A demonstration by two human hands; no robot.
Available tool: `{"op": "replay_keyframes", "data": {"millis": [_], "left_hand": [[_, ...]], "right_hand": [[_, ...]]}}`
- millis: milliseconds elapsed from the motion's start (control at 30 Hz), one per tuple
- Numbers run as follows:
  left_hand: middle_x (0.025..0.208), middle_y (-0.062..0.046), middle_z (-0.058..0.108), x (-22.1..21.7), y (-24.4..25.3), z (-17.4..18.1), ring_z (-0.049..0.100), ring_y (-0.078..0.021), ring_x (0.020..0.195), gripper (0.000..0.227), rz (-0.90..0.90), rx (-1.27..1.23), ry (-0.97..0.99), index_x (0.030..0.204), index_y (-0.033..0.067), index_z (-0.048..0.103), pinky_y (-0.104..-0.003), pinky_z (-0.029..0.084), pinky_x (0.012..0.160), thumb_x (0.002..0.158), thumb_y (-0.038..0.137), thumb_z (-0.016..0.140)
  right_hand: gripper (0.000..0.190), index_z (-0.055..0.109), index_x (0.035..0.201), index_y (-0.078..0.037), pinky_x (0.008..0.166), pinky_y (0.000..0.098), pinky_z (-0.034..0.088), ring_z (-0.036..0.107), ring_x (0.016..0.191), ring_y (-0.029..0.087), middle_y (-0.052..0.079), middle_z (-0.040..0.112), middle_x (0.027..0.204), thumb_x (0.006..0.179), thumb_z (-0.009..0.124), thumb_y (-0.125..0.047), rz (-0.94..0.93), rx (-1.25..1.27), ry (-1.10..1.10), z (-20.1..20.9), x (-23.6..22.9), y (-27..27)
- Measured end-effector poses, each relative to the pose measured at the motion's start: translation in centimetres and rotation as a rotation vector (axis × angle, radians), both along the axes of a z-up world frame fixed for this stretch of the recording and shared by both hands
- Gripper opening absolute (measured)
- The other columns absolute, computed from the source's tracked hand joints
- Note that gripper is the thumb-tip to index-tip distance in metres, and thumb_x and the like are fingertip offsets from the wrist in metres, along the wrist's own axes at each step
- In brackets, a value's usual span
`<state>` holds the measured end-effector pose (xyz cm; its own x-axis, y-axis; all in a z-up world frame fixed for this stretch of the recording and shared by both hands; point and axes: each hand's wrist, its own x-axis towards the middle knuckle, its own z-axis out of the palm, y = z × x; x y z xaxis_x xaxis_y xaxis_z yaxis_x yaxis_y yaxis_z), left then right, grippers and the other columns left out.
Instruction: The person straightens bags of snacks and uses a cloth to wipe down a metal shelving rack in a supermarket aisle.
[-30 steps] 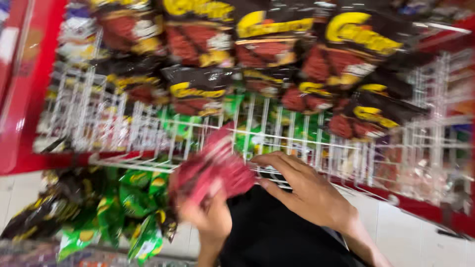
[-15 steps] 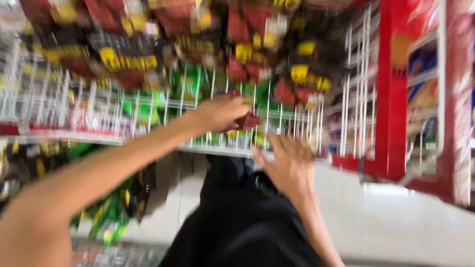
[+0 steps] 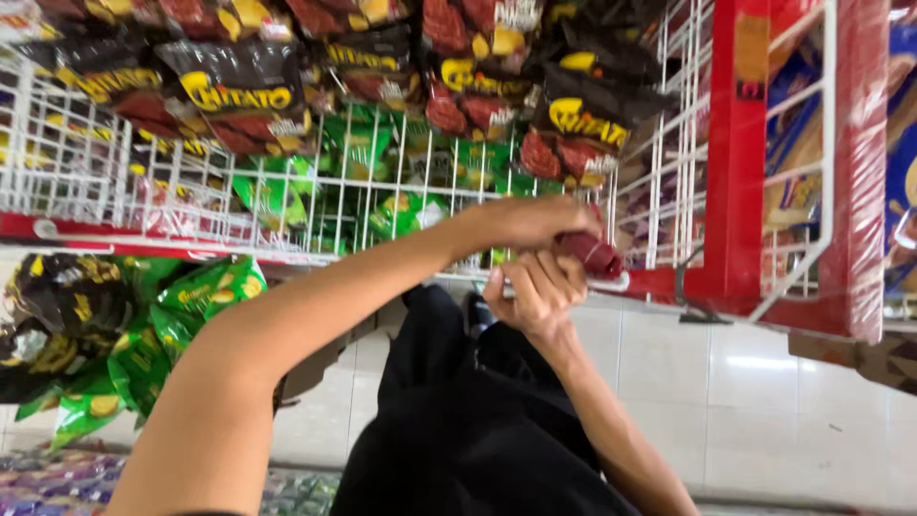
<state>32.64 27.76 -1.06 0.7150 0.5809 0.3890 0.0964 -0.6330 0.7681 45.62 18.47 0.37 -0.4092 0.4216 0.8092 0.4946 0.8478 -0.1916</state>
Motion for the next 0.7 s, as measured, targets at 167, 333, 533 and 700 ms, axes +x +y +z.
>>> {"op": "replay_keyframes", "data": {"millis": [167, 333, 533, 700], "left_hand": [[0.087, -0.014, 0.075, -5.1, -1.9, 1.3, 0.072, -0.0323, 0.082, 0.031, 0.158, -0.175, 0.453, 0.095, 0.0064, 0.072, -0.042, 0.055, 0.072, 0.068, 0.014, 0.086], [0.09, -0.01, 0.079, -15.9, -6.7, 4.6, 0.073, -0.0276, 0.086, 0.027, 0.328, -0.315, 0.703, 0.092, 0.0113, 0.076, -0.041, 0.056, 0.076, 0.072, 0.024, 0.089], [0.101, -0.013, 0.076, -31.1, -13.4, 4.8, 0.073, -0.031, 0.093, 0.053, 0.633, -0.365, 0.973, 0.109, 0.0139, 0.076, -0.042, 0.058, 0.081, 0.061, 0.028, 0.094], [0.101, -0.016, 0.074, -41.4, -17.4, 2.9, 0.07, -0.0367, 0.094, 0.065, 0.815, -0.293, 1.124, 0.111, 0.0124, 0.075, -0.045, 0.056, 0.078, 0.052, 0.028, 0.099]], "right_hand": [[0.01, 0.066, 0.08, -0.012, 0.066, 0.0337, 0.04, 0.06, 0.062, 0.019, 0.001, 0.061, 0.068, 0.089, 0.069, -0.012, 0.071, -0.049, -0.028, 0.4, 0.9, -0.1], [0.009, 0.064, 0.077, -0.013, 0.068, 0.0399, 0.04, 0.062, 0.067, 0.023, 0.003, 0.064, 0.072, 0.085, 0.068, -0.012, -0.032, -0.224, 0.084, 2.3, -0.5, -1.1], [0.018, 0.065, 0.105, -0.005, 0.089, 0.0459, 0.048, 0.057, 0.11, 0.036, 0.017, 0.061, 0.113, 0.09, 0.073, -0.011, 0.059, -0.512, -0.11, 9.5, -3.9, -2.0], [0.023, 0.063, 0.112, -0.004, 0.099, 0.0431, 0.045, 0.058, 0.116, 0.035, 0.016, 0.058, 0.12, 0.096, 0.067, -0.02, 0.558, -0.879, -0.235, 10.6, -9.3, -2.1]]}}
